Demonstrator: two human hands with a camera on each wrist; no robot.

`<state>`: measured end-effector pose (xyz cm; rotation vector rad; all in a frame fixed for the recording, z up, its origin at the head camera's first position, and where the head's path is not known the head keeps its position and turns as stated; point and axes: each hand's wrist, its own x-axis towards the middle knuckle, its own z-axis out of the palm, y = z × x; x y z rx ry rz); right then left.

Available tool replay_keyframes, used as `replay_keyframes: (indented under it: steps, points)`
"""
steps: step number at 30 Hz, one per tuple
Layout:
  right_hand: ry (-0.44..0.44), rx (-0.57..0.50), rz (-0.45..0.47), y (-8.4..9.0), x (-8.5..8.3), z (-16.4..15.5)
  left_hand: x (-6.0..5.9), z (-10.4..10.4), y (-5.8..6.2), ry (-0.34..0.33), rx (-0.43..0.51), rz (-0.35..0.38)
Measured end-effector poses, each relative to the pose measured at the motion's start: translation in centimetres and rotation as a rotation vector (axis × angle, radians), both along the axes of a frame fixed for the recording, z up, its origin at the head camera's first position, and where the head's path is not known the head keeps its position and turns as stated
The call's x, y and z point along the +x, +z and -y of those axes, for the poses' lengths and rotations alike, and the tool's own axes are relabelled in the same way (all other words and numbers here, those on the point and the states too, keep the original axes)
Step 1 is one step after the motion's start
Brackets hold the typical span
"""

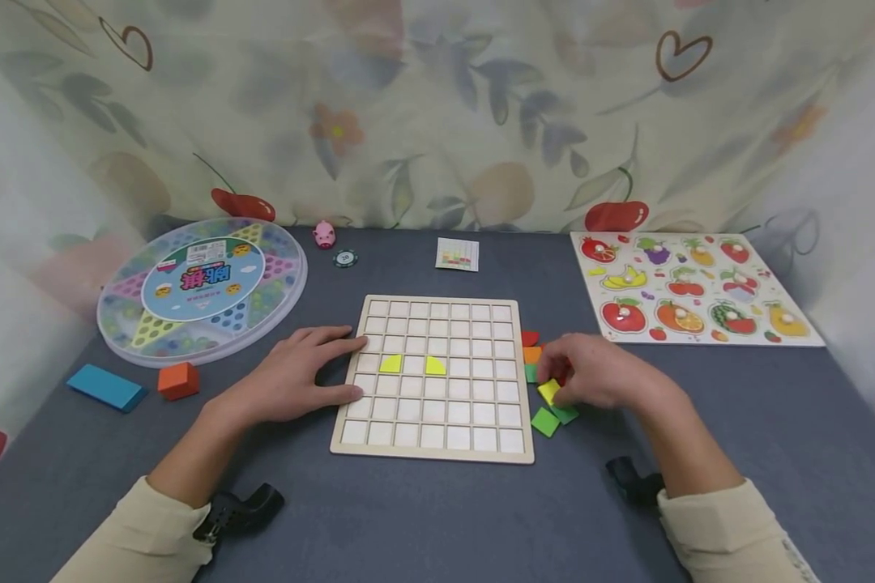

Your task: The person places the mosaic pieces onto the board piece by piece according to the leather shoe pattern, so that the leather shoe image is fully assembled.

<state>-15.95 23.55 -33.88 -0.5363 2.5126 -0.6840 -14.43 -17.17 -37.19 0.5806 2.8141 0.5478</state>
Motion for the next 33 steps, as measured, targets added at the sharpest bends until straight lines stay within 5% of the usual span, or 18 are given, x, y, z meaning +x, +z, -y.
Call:
replay_keyframes:
  steps: [21,27,33]
  points:
    - [0.003,-0.026,-0.017,1.3,-0.8,0.4,0.1,0.0,0.3,-0.008,-0.002,0.01]
    - [-0.037,-0.071,-0.038,2.2,-0.8,2.2,0.1,0.0,0.2,-0.01,-0.004,0.015]
    - [0.025,-0.102,-0.031,2.5,-1.4,4.5,0.1,-0.1,0.3,-0.005,-0.006,0.016]
